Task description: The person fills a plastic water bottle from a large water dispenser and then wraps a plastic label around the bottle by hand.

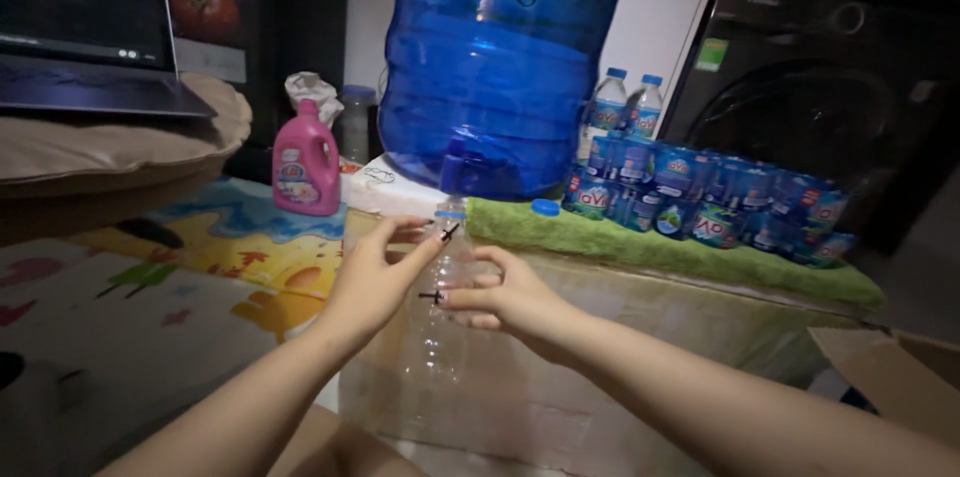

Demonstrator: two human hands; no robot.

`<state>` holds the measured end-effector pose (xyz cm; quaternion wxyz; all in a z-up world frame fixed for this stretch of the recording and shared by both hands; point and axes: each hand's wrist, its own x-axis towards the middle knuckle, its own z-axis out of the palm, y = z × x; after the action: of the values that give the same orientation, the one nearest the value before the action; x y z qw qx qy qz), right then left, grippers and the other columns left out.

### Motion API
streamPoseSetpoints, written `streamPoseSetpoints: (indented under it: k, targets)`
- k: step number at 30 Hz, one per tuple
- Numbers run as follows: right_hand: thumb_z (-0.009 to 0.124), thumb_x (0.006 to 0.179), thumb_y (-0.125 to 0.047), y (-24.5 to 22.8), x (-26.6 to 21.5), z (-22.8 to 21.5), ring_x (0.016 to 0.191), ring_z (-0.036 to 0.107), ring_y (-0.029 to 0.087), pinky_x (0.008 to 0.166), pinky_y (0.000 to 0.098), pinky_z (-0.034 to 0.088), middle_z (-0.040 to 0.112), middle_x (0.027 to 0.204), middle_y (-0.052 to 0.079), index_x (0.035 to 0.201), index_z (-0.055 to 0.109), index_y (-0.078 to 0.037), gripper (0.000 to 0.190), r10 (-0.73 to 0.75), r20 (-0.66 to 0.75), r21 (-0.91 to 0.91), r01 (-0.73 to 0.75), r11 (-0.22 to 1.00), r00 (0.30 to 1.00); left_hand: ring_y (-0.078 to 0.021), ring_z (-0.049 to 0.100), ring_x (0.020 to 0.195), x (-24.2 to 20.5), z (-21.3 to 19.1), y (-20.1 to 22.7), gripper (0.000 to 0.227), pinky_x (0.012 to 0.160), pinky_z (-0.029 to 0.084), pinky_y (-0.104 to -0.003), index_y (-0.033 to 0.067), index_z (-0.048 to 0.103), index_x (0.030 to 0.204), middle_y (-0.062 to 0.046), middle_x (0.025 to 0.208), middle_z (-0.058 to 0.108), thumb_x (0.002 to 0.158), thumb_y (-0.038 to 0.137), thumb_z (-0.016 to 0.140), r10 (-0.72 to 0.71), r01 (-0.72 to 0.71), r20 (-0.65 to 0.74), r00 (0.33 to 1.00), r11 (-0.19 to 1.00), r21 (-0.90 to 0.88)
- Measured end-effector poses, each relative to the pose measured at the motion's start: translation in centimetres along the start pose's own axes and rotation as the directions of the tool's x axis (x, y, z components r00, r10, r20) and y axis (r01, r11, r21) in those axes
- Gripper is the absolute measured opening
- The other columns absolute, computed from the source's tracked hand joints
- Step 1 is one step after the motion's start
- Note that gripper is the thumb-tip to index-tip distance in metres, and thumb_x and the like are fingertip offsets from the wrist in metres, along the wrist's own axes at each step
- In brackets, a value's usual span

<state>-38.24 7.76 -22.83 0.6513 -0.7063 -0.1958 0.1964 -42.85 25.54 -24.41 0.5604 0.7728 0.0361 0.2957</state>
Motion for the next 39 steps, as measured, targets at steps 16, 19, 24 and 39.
streamPoseSetpoints:
  k: [16,19,24,39]
  targets:
    - [0.085,0.075,-0.010,-1.6,0.4,1.3,0.096,0.069,0.017,0.084,0.0306,0.057,0.072,0.115,0.012,0.137,0.057,0.001,0.069,-0.076,-0.091,-0.073,0.070,0.995,0.993,-0.0277,0.069,0.121,0.0,0.1,2.3,0.075,0.103,0.053,-0.041,0.0221,0.061,0.140,-0.009,0.135,0.069,0.074,0.048,0.085,-0.104,0.101,0.074,0.992,0.994,0.051]
    - [0.085,0.074,-0.012,-2.0,0.0,1.9,0.095,0.068,0.015,0.085,0.0298,0.056,0.073,0.113,0.007,0.135,0.060,0.001,0.067,-0.071,-0.107,-0.106,0.059,0.993,0.992,-0.0268,0.072,0.116,0.5,0.3,2.0,0.075,0.099,0.055,-0.039,0.0191,0.062,0.139,-0.011,0.131,0.071,0.073,0.043,0.088,-0.095,0.095,0.049,0.994,0.995,0.006]
    - [0.087,0.070,-0.011,-1.8,0.7,2.1,0.095,0.071,0.021,0.085,0.0363,0.059,0.071,0.111,0.011,0.131,0.063,0.000,0.066,-0.058,-0.114,-0.001,0.059,0.998,0.992,-0.0255,0.071,0.112,1.0,0.4,1.7,0.070,0.097,0.055,-0.036,0.0143,0.066,0.128,-0.011,0.121,0.073,0.068,0.041,0.092,-0.079,0.079,0.005,0.997,0.997,0.004]
    - [0.087,0.079,-0.018,0.5,2.4,1.8,0.085,0.075,0.017,0.084,0.0288,0.060,0.070,0.096,0.008,0.122,0.063,0.007,0.055,-0.118,-0.132,0.120,0.134,0.984,0.984,-0.0177,0.076,0.098,8.6,1.8,4.0,0.019,0.086,0.057,-0.032,0.0239,0.080,0.104,0.001,0.099,0.080,0.087,0.032,0.077,0.243,-0.264,-0.182,0.953,0.960,-0.098]
